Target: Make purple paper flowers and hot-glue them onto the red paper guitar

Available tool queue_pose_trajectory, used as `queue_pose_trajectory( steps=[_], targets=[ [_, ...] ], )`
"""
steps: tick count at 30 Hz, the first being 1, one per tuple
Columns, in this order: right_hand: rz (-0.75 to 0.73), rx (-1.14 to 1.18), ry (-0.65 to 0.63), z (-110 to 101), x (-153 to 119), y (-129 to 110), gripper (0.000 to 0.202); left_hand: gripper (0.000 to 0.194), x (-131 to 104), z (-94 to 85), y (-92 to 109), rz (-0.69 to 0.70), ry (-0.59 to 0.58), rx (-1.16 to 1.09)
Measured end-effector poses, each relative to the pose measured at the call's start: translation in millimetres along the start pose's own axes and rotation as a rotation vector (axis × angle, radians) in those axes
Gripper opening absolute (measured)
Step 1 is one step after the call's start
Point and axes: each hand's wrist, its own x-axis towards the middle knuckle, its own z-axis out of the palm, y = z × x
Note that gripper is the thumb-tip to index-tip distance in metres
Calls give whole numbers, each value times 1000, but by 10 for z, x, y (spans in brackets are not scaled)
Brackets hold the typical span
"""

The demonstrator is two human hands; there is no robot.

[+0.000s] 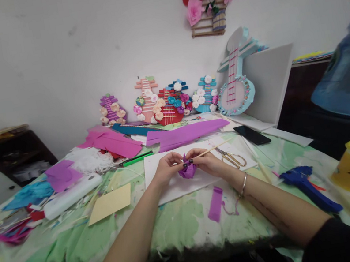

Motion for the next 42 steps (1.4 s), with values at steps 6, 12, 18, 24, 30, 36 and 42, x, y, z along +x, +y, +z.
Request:
queue_pose_trajectory(
  steps=[6, 12, 18, 24, 30, 36, 42],
  targets=[
    [15, -14, 14, -10, 11, 13, 14, 31, -23, 15, -2, -21, -9, 14],
    [13, -5, 15, 1, 3, -9, 15, 31, -22, 15, -6, -16, -13, 17],
    [-1, 0, 9, 2, 1, -12, 17, 32, -25, 19, 11, -29, -11, 19],
    [-9, -5, -1, -2, 4, -10, 16, 32, -31, 27, 40, -18, -12, 28],
    [-6, -9, -6, 9, -6, -32, 15, 32, -24, 26, 37, -27, -3, 20],
    [-7, -4, -9, 10, -11, -54, 15, 31, -20, 21, 10, -47, 17, 4],
    [-15, 4, -6, 14, -11, -60, 15, 29, -19, 13, -24, -50, 12, -25]
  ],
)
